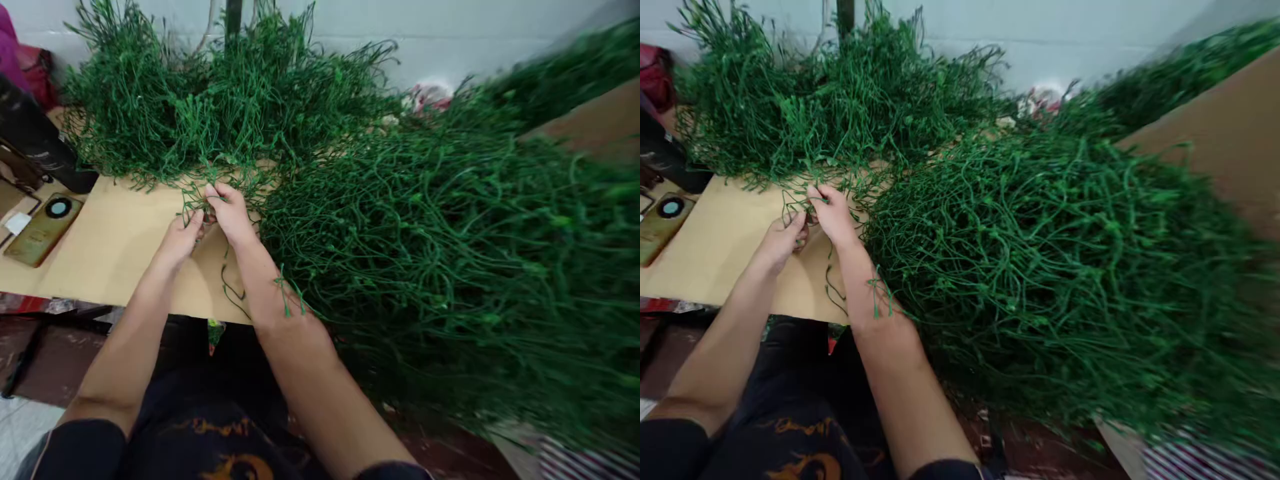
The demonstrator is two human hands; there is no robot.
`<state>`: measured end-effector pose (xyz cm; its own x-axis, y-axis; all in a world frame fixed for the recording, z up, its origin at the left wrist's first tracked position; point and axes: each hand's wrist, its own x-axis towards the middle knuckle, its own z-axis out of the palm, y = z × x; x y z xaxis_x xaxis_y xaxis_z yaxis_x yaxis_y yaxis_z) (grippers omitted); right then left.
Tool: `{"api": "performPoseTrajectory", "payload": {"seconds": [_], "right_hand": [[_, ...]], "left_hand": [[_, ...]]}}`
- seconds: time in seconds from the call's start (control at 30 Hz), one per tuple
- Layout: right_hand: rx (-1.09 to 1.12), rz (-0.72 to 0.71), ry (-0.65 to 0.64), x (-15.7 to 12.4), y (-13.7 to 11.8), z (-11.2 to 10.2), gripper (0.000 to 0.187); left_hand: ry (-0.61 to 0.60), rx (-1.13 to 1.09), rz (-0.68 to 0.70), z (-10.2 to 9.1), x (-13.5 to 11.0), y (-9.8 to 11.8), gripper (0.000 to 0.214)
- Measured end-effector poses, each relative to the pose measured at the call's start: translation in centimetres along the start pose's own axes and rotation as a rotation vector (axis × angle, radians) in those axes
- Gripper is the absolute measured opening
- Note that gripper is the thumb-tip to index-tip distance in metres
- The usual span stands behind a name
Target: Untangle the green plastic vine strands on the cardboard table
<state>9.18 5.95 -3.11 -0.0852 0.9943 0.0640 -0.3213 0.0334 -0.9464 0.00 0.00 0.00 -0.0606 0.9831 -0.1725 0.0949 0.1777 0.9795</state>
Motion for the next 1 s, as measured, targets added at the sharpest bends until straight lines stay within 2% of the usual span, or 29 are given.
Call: {"api": "performPoseTrajectory", "payload": {"seconds": [0.1,0.2,0.43,0.6,0.7,1.0], "right_hand": [[-0.032,-0.023,0.051,0.3,0.1,-0.5,0.029],[0.001,0.016,0.085,0.4,0.0,-0.7,0.027],[0.138,0.106,0.083,0.3,-0.2,-0.5,0.029],[0.114,0.12,0.036,0.0,-0.2,-0.4,0.031],[0.119,0.104,0.041,0.0,-0.1,-0.5,0.032],[0.071,0.185,0.029,-0.3,0.3,0.1,0.038]], "left_hand": [[-0.063,0.055,0.015,-0.3,-0.2,-0.1,0.03],[-0.1,0.095,0.034,-0.4,-0.2,-0.2,0.03],[-0.027,0.035,-0.028,0.0,-0.2,-0.2,0.017],[-0.165,0.079,0.006,-0.3,-0.1,-0.1,0.02],[-0.201,0.103,0.029,-0.2,-0.1,-0.1,0.018],[-0.046,0.106,0.057,-0.1,-0.5,-1.2,0.016]]}}
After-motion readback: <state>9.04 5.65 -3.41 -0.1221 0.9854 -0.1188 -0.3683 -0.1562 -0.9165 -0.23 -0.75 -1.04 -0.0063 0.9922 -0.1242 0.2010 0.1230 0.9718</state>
